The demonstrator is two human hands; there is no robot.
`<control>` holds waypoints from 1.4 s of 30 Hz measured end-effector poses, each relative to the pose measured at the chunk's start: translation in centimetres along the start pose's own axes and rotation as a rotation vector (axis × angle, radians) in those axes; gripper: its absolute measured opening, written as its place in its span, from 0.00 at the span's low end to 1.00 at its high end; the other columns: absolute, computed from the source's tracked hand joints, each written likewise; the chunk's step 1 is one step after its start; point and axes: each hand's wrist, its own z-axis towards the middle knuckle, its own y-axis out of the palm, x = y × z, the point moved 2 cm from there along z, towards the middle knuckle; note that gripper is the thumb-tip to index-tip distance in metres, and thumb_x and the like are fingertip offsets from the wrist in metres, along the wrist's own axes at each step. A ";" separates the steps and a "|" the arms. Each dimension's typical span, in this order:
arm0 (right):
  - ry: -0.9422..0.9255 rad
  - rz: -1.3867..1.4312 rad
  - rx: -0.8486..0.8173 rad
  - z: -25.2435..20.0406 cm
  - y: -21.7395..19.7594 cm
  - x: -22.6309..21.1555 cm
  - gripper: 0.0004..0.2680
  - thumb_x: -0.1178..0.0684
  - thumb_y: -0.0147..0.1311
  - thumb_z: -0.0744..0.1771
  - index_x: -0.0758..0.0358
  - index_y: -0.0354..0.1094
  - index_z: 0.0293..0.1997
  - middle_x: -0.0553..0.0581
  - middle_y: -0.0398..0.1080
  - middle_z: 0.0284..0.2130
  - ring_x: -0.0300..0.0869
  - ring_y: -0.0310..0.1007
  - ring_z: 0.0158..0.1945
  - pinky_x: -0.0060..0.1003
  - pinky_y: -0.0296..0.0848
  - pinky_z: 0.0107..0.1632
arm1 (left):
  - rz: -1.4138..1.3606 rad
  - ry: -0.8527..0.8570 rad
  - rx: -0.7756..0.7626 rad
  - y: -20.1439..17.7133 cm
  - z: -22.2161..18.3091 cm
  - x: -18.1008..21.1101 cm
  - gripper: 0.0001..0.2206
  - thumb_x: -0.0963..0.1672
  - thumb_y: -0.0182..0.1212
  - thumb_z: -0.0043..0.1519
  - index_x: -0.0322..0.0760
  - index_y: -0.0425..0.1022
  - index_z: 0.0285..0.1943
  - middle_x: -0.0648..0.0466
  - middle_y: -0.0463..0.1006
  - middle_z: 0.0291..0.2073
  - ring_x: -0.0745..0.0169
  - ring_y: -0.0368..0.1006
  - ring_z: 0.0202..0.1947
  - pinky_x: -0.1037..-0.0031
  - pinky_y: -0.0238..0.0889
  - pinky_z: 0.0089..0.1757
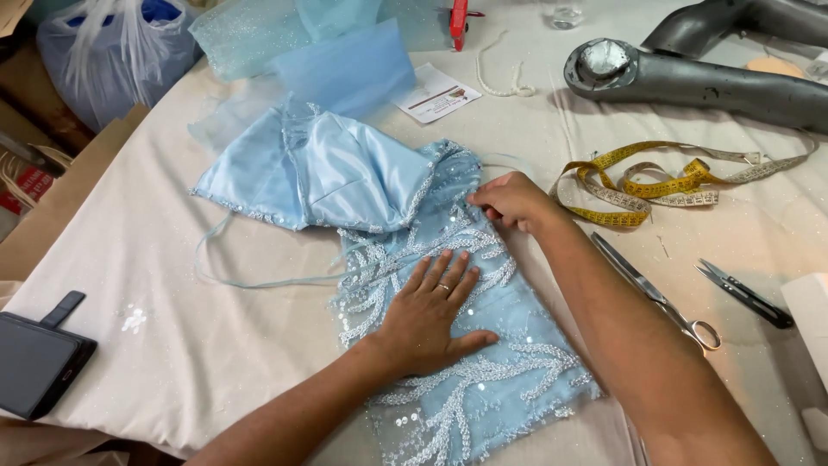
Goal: Trimming excess fabric from a sequined bodice and performing a manual quality check.
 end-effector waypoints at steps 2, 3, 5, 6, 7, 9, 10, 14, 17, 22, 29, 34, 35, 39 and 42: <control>-0.005 0.122 -0.038 0.2 0.4 0.0 0.13 0.52 0.58 0.65 0.67 0.70 0.51 0.58 0.75 0.37 0.40 0.78 0.32 0.30 0.78 0.31 | -0.005 0.007 -0.003 0.0 0.1 -0.1 0.44 0.67 0.25 0.61 0.37 0.46 0.77 0.43 0.44 0.76 0.44 0.34 0.76 0.54 0.21 0.69; -0.006 0.122 -0.036 -1.8 0.3 -1.1 0.13 0.52 0.58 0.65 0.67 0.70 0.51 0.58 0.75 0.37 0.40 0.78 0.32 0.30 0.78 0.31 | -0.004 0.008 -0.001 0.1 0.2 -0.2 0.44 0.67 0.25 0.61 0.37 0.46 0.77 0.43 0.44 0.76 0.44 0.34 0.76 0.54 0.21 0.69; -0.081 0.341 -0.129 -5.8 0.5 -3.4 0.09 0.59 0.48 0.68 0.73 0.63 0.50 0.60 0.64 0.40 0.55 0.79 0.42 0.53 0.82 0.41 | -0.008 0.005 -0.007 0.2 0.3 -0.3 0.45 0.67 0.24 0.60 0.39 0.45 0.78 0.45 0.42 0.77 0.45 0.32 0.76 0.55 0.21 0.68; -0.079 0.342 -0.129 -5.8 0.4 -2.9 0.09 0.59 0.48 0.68 0.73 0.63 0.50 0.60 0.64 0.40 0.55 0.79 0.42 0.53 0.82 0.41 | -0.009 0.006 -0.009 0.2 0.3 -0.3 0.45 0.67 0.24 0.60 0.39 0.45 0.78 0.45 0.42 0.77 0.45 0.32 0.76 0.55 0.21 0.68; -0.144 0.373 -0.152 -5.8 0.5 -2.4 0.08 0.59 0.48 0.68 0.73 0.61 0.49 0.59 0.62 0.38 0.54 0.79 0.41 0.52 0.82 0.42 | -0.006 0.004 -0.016 0.2 0.3 -0.3 0.45 0.67 0.23 0.60 0.39 0.45 0.78 0.45 0.41 0.77 0.45 0.32 0.76 0.55 0.21 0.68; -0.207 0.402 -0.177 -6.3 0.8 -1.2 0.07 0.59 0.48 0.69 0.73 0.59 0.48 0.57 0.60 0.37 0.53 0.79 0.41 0.51 0.82 0.44 | -0.005 -0.001 -0.024 0.2 0.3 -0.3 0.45 0.67 0.23 0.60 0.39 0.44 0.78 0.45 0.41 0.77 0.45 0.31 0.76 0.55 0.20 0.68; -0.249 0.441 -0.155 -6.7 0.9 -0.6 0.07 0.59 0.49 0.68 0.71 0.59 0.47 0.56 0.60 0.37 0.51 0.79 0.41 0.48 0.81 0.45 | -0.008 -0.001 -0.024 0.1 0.2 -0.2 0.45 0.67 0.23 0.59 0.39 0.44 0.78 0.45 0.41 0.77 0.46 0.31 0.76 0.54 0.21 0.68; -0.371 0.423 -0.019 -7.9 1.3 0.3 0.11 0.61 0.56 0.65 0.72 0.59 0.50 0.60 0.60 0.38 0.53 0.77 0.44 0.50 0.80 0.50 | -0.011 -0.010 -0.018 0.1 0.2 -0.2 0.45 0.67 0.23 0.59 0.40 0.44 0.78 0.45 0.41 0.77 0.46 0.31 0.77 0.55 0.20 0.68; -0.319 0.157 0.078 -7.0 1.4 0.4 0.17 0.61 0.61 0.62 0.64 0.62 0.54 0.57 0.65 0.43 0.46 0.79 0.45 0.39 0.81 0.47 | -0.039 -0.014 -0.010 -0.2 0.0 -0.1 0.45 0.67 0.23 0.59 0.40 0.45 0.78 0.46 0.43 0.77 0.44 0.31 0.77 0.55 0.22 0.68; -0.345 0.053 0.191 -5.4 2.3 1.0 0.15 0.60 0.61 0.60 0.61 0.66 0.50 0.56 0.70 0.39 0.46 0.79 0.41 0.38 0.81 0.41 | -0.012 -0.024 -0.021 0.1 0.1 -0.2 0.46 0.68 0.24 0.58 0.40 0.45 0.78 0.46 0.44 0.77 0.42 0.30 0.76 0.54 0.22 0.68; -0.325 0.293 0.016 -6.8 -0.6 0.4 0.23 0.66 0.56 0.63 0.82 0.53 0.64 0.79 0.63 0.52 0.59 0.73 0.52 0.45 0.81 0.48 | 0.013 -0.028 -0.015 0.2 0.2 -0.3 0.45 0.68 0.25 0.59 0.41 0.46 0.78 0.47 0.45 0.76 0.41 0.32 0.76 0.55 0.24 0.68; -0.637 -0.286 0.223 -12.6 -0.8 -0.6 0.12 0.62 0.45 0.68 0.68 0.65 0.58 0.68 0.70 0.48 0.57 0.74 0.53 0.50 0.76 0.53 | 0.003 -0.030 -0.006 0.0 0.0 0.0 0.45 0.68 0.25 0.59 0.41 0.47 0.78 0.47 0.46 0.76 0.41 0.32 0.76 0.54 0.24 0.68; -0.688 -0.425 0.157 -14.3 0.1 -0.7 0.14 0.61 0.40 0.68 0.64 0.65 0.60 0.66 0.71 0.50 0.56 0.73 0.55 0.51 0.74 0.57 | 0.012 -0.030 -0.010 0.0 0.1 0.0 0.45 0.68 0.24 0.58 0.42 0.47 0.78 0.47 0.45 0.76 0.41 0.32 0.76 0.54 0.24 0.68; -0.781 -0.753 0.072 -12.5 1.8 2.9 0.17 0.57 0.35 0.70 0.64 0.55 0.68 0.67 0.66 0.58 0.55 0.63 0.66 0.49 0.53 0.71 | 0.043 -0.035 -0.025 0.1 0.2 -0.1 0.44 0.67 0.27 0.59 0.41 0.47 0.78 0.47 0.46 0.76 0.40 0.33 0.76 0.54 0.26 0.69; -0.672 -0.868 -0.034 -12.4 1.8 3.1 0.19 0.51 0.28 0.71 0.61 0.49 0.72 0.63 0.56 0.68 0.51 0.49 0.73 0.49 0.40 0.74 | 0.038 -0.033 -0.027 0.0 0.1 -0.1 0.45 0.67 0.25 0.59 0.38 0.47 0.77 0.45 0.45 0.76 0.41 0.33 0.76 0.55 0.25 0.68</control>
